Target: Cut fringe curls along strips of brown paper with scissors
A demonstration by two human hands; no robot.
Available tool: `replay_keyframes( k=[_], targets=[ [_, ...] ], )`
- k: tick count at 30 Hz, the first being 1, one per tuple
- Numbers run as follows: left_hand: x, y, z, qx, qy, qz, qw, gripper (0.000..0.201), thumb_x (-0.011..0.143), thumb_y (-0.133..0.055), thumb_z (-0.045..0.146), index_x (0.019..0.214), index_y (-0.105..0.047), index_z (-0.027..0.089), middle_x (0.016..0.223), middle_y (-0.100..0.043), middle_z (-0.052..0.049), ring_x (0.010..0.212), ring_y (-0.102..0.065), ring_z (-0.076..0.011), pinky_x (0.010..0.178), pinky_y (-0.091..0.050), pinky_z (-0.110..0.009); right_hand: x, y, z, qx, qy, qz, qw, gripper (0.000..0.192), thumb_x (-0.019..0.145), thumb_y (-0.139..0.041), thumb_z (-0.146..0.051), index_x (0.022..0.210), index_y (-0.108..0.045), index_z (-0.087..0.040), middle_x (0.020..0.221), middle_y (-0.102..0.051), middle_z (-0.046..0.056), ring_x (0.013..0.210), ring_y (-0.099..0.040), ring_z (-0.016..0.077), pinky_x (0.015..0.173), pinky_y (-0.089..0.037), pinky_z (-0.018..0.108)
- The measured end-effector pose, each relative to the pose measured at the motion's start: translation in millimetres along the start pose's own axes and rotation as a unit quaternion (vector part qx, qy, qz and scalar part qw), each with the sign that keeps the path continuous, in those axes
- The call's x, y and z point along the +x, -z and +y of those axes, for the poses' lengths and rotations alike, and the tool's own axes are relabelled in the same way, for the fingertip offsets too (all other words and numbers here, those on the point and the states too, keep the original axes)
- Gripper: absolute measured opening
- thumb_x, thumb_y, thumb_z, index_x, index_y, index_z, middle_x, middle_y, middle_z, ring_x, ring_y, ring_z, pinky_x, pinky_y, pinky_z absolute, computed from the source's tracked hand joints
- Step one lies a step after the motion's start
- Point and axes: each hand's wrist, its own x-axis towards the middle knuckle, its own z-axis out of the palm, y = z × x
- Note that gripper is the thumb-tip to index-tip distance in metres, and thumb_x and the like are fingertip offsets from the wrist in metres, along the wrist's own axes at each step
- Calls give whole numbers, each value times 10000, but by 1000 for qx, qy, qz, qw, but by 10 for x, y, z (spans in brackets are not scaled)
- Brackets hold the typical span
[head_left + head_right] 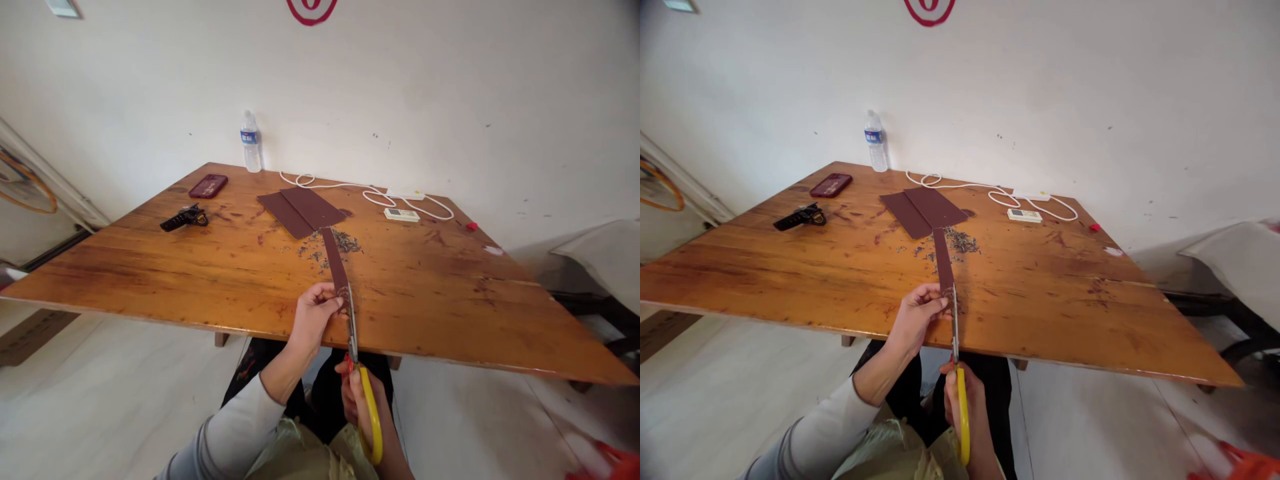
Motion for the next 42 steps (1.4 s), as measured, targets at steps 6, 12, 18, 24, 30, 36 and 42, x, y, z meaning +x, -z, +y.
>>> replay_keyframes(
  k=[6,12,18,24,30,36,42],
  targets=[
    [11,15,-19,6,-11,-14,1000,315,529,-995,265,741,-780,174,653,-722,22,583,-638,-108,578,-600,-236,-98,-86,5,-27,72,33,996,800,765,-807,-919,1002,-779,-156,578,-405,-111,473,-310,65,466,-227,212],
    [22,39,-30,14,-10,-22,1000,320,538,-993,269,760,-783,176,668,-726,20,588,-635,-112,581,-603,-244,-18,-28,7,-20,28,11,999,793,673,-864,-917,936,-749,-178,519,-371,-138,430,-250,47,433,-183,201],
    [17,25,-18,11,-12,-19,1000,304,538,-978,256,754,-780,176,674,-721,21,590,-632,-111,577,-599,-244,14,20,-8,4,-10,-12,1000,803,636,-887,-913,920,-734,-178,490,-392,-142,402,-236,40,384,-218,191],
    [12,21,-23,9,-8,-14,1000,301,536,-966,258,757,-781,171,682,-721,16,594,-636,-113,579,-598,-246,-19,9,41,-24,16,0,1000,826,688,-826,-944,964,-737,-170,526,-396,-130,421,-279,60,401,-234,207],
    [20,27,-18,18,-19,-11,1000,283,547,-969,266,747,-790,177,649,-708,18,606,-625,-113,595,-577,-234,6,-62,156,-65,93,83,990,834,717,-768,-967,960,-767,-170,563,-358,-122,465,-227,63,445,-178,229],
    [19,19,-13,12,-8,-1,1000,329,497,-1006,277,722,-787,180,635,-696,28,598,-616,-105,588,-576,-230,35,-10,56,-7,8,14,1000,789,609,-873,-933,859,-733,-198,499,-350,-134,410,-243,54,397,-198,206],
    [23,15,12,12,8,-6,1000,346,521,-1012,308,729,-771,175,662,-685,22,593,-600,-112,565,-582,-251,-82,-87,-42,7,21,38,999,818,647,-877,-926,924,-754,-166,526,-354,-142,440,-217,35,423,-196,179]
  ],
)
